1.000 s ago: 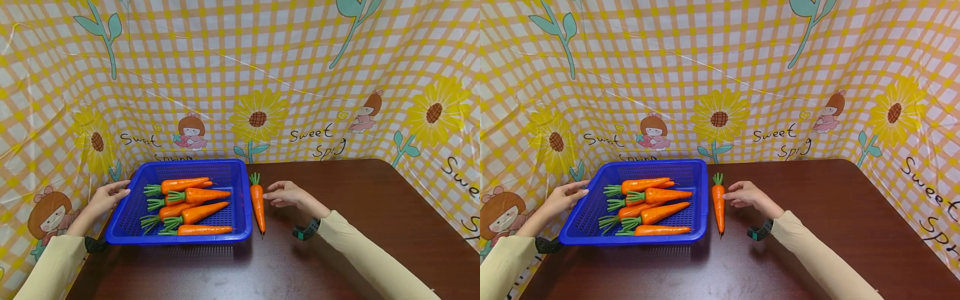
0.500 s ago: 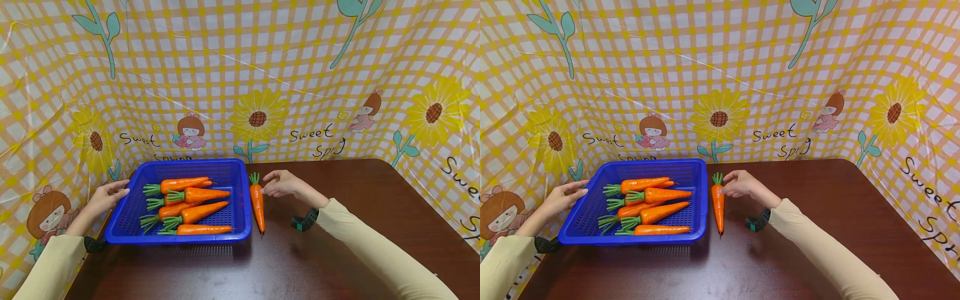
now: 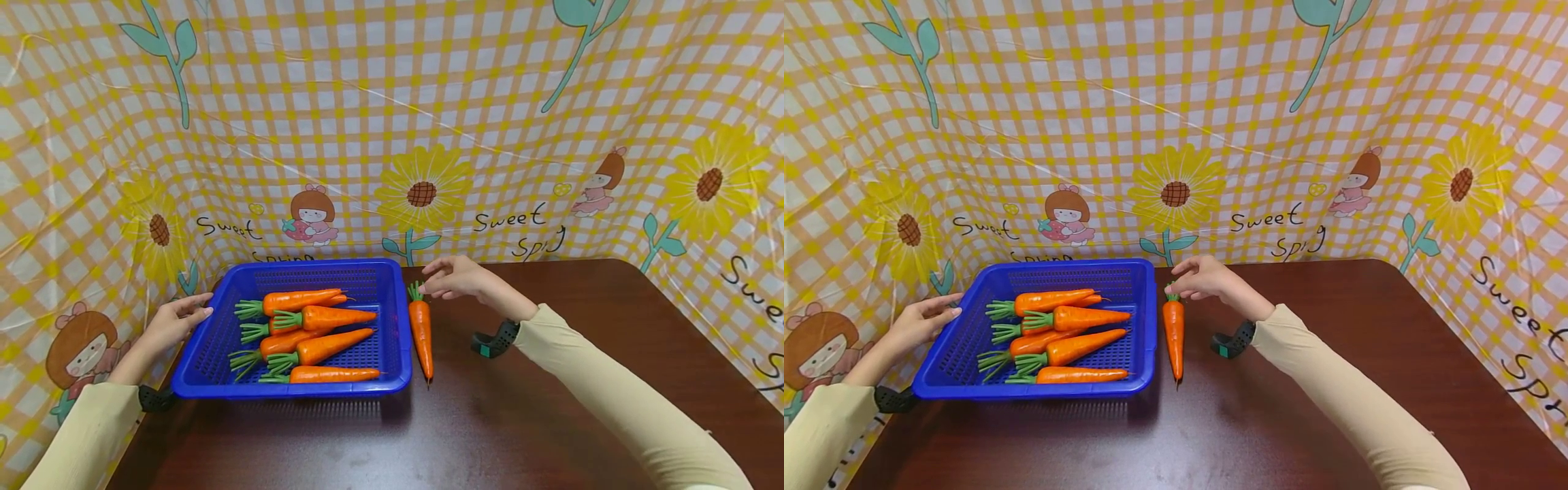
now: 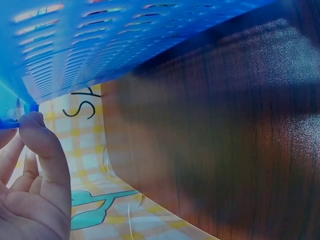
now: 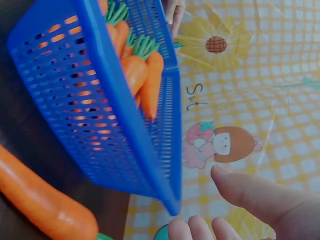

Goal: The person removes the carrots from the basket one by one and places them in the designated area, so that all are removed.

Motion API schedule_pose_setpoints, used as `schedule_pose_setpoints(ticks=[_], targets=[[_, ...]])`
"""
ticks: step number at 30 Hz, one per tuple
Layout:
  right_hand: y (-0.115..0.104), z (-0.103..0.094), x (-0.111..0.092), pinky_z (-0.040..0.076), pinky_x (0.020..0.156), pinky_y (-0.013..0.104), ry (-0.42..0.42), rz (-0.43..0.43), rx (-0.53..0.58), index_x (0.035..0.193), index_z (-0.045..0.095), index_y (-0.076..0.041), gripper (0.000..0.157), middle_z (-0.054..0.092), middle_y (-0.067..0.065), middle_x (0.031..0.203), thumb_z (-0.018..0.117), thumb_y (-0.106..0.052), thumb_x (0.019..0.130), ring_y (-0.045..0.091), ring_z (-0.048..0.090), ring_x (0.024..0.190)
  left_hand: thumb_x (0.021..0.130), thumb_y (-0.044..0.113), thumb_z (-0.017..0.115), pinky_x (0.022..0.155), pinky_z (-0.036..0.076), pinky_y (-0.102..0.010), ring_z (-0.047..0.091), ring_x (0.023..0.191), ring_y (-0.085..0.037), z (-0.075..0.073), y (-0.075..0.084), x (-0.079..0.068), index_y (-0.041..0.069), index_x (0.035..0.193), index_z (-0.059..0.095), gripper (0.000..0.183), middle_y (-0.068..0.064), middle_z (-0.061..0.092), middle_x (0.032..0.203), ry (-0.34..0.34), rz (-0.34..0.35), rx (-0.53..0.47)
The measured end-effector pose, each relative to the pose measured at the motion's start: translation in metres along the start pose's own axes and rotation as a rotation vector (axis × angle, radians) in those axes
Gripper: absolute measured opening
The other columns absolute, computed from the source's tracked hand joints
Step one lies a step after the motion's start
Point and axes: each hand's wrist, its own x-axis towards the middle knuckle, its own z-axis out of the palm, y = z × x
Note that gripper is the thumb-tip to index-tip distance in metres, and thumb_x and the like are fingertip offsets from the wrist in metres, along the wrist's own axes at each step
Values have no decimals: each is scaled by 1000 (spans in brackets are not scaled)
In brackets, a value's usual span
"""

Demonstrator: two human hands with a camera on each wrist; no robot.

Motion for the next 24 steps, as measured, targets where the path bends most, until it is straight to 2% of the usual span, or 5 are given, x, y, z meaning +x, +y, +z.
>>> schedule_pose_setpoints(ticks=[9,20,24], targets=[[-19,-1,3,54,90,38,-28,-51,-19,134,49,0,56,60,22,125,70,-23,87,16,68,91,101,35,47,52,44,-32,46,53,-16,-1,1,0,0,146,39,57,-1,54,78,0,7,11],[-33,16,8,55,86,36,-75,-54,-40,134,51,-2,58,63,19,123,73,-23,84,19,66,94,101,36,47,51,43,-31,40,49,-12,-1,1,-1,1,146,38,58,0,51,73,-5,-4,3],[-36,22,8,55,82,33,-95,-55,-35,134,50,-1,58,63,18,120,73,-21,85,27,66,98,101,38,48,51,43,-32,41,51,-14,0,1,0,3,146,39,58,-5,57,86,0,-2,5]])
